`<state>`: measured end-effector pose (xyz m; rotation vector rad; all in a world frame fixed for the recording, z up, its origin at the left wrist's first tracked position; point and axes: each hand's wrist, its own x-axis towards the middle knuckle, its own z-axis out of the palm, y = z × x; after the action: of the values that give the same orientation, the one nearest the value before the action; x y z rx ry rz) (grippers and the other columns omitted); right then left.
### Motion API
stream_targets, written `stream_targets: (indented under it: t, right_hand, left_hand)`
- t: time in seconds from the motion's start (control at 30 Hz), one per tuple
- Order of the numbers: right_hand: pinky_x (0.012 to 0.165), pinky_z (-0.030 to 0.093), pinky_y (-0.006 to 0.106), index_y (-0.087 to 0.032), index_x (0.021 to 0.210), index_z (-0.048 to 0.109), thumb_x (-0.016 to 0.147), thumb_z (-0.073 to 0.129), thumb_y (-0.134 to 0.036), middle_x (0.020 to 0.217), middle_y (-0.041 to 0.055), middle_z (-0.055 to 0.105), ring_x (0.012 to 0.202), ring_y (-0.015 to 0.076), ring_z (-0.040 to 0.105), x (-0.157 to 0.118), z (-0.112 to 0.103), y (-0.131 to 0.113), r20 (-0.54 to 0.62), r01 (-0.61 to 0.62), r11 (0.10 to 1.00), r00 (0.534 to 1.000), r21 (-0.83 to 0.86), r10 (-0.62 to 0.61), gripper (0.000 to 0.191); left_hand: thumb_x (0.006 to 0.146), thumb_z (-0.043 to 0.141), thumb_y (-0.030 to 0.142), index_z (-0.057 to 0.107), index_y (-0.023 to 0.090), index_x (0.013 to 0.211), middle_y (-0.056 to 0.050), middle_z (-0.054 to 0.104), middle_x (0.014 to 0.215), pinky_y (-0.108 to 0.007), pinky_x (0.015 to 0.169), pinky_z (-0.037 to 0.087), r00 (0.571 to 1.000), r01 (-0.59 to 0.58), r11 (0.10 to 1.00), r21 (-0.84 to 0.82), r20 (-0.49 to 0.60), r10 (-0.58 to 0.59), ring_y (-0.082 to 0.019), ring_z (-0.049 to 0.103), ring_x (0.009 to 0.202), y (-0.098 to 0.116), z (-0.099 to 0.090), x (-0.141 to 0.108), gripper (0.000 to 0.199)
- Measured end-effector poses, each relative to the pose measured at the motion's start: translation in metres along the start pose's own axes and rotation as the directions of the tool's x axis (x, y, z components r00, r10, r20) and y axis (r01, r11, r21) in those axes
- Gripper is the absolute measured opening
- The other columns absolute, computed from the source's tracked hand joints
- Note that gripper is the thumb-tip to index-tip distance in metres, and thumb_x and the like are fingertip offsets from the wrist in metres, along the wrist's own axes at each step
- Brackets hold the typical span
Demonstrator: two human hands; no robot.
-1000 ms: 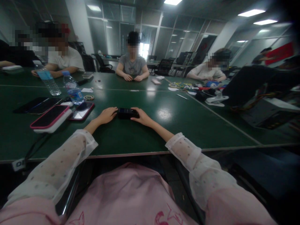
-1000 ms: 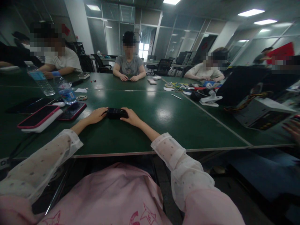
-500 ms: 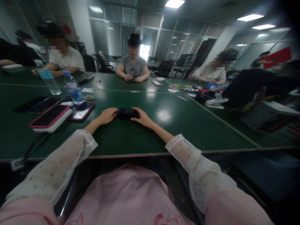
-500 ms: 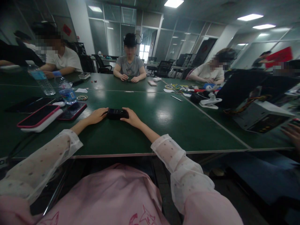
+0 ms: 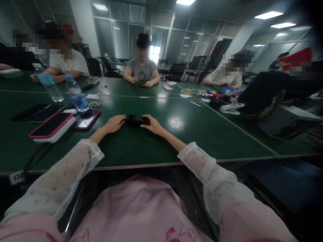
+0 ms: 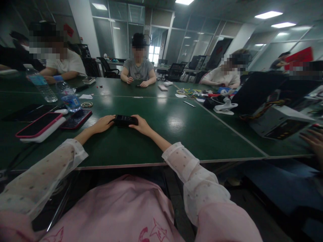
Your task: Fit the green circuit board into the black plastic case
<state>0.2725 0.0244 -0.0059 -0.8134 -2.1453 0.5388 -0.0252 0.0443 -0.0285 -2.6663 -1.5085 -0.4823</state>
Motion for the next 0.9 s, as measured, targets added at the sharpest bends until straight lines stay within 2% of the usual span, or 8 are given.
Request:
stream_targets:
  t: [0.13,0.27,0.43,0.53,0.67,0.73,0.8,0.9]
  right_hand:
    - [0.095,0.048,0.043,-0.019,0.120,0.053,0.076,0.072,-0.035,0.117,0.0098,0.062,0.109,0.0248,0.060,0.000,0.000,0.000,-0.019,-0.026,0.999,0.999,0.036,0.027,0.051]
    - [0.089,0.051,0.042,-0.018,0.121,0.052,0.075,0.072,-0.040,0.115,0.0110,0.063,0.102,0.0244,0.063,0.003,-0.002,0.004,-0.037,-0.065,0.990,0.997,0.121,0.070,0.055]
    - [0.090,0.052,0.041,-0.020,0.120,0.051,0.074,0.072,-0.046,0.114,0.0096,0.062,0.104,0.0246,0.062,0.008,-0.011,0.010,-0.175,-0.075,0.979,0.979,0.188,0.109,0.057]
    - [0.088,0.051,0.041,-0.019,0.119,0.049,0.074,0.069,-0.049,0.113,0.0105,0.061,0.104,0.0254,0.060,0.011,-0.019,0.021,-0.329,-0.099,0.986,0.934,0.131,0.138,0.058]
    - [0.089,0.049,0.043,-0.019,0.118,0.047,0.076,0.067,-0.047,0.113,0.0114,0.060,0.102,0.0253,0.059,0.012,-0.028,0.048,-0.525,-0.174,0.984,0.841,-0.039,0.128,0.054]
    - [0.091,0.047,0.045,-0.018,0.116,0.047,0.077,0.067,-0.042,0.111,0.0117,0.059,0.104,0.0263,0.057,0.010,-0.031,0.061,-0.599,-0.252,0.962,0.788,-0.104,0.142,0.050]
    - [0.093,0.046,0.047,-0.016,0.114,0.047,0.075,0.067,-0.037,0.112,0.0133,0.059,0.104,0.0276,0.057,0.008,-0.032,0.072,-0.626,-0.348,0.926,0.758,-0.148,0.185,0.049]
    - [0.091,0.045,0.049,-0.015,0.111,0.049,0.070,0.070,-0.031,0.110,0.0152,0.059,0.104,0.0305,0.056,0.005,-0.030,0.078,-0.602,-0.515,0.837,0.733,-0.188,0.316,0.049]
  left_hand:
    - [0.096,0.032,0.040,0.047,0.018,0.135,-0.009,0.049,0.142,-0.044,0.110,0.033,1.000,-0.003,1.000,-0.004,0.000,0.003,-0.025,0.045,0.131,0.000,0.000,0.001,0.047]
    - [0.095,0.033,0.040,0.048,0.018,0.135,-0.009,0.050,0.142,-0.045,0.110,0.034,1.000,0.003,1.000,-0.004,0.003,-0.003,-0.025,0.045,0.131,-0.001,0.000,0.002,0.047]
    - [0.096,0.031,0.040,0.045,0.019,0.137,-0.008,0.046,0.145,-0.045,0.111,0.032,1.000,0.007,1.000,-0.004,0.017,-0.007,-0.025,0.042,0.133,-0.001,0.000,0.001,0.049]
    - [0.096,0.031,0.040,0.044,0.019,0.138,-0.007,0.045,0.146,-0.043,0.112,0.031,1.000,0.002,1.000,0.000,0.026,-0.002,-0.024,0.042,0.134,0.000,-0.002,0.001,0.049]
    - [0.096,0.030,0.040,0.044,0.020,0.138,-0.007,0.045,0.146,-0.044,0.112,0.031,0.999,0.010,1.000,0.004,0.030,-0.010,-0.023,0.042,0.134,0.003,-0.004,0.000,0.049]
    - [0.096,0.030,0.040,0.043,0.021,0.139,-0.006,0.045,0.146,-0.044,0.112,0.031,0.999,0.019,1.000,0.005,0.034,-0.019,-0.023,0.042,0.134,0.004,-0.006,-0.001,0.048]
    - [0.096,0.030,0.040,0.043,0.021,0.138,-0.007,0.045,0.146,-0.044,0.112,0.031,0.999,0.018,1.000,0.005,0.032,-0.018,-0.023,0.042,0.134,0.005,-0.006,-0.001,0.048]
    - [0.096,0.030,0.040,0.044,0.019,0.138,-0.008,0.045,0.146,-0.042,0.112,0.031,1.000,0.006,1.000,0.006,0.029,-0.006,-0.023,0.042,0.134,0.004,-0.006,-0.002,0.049]
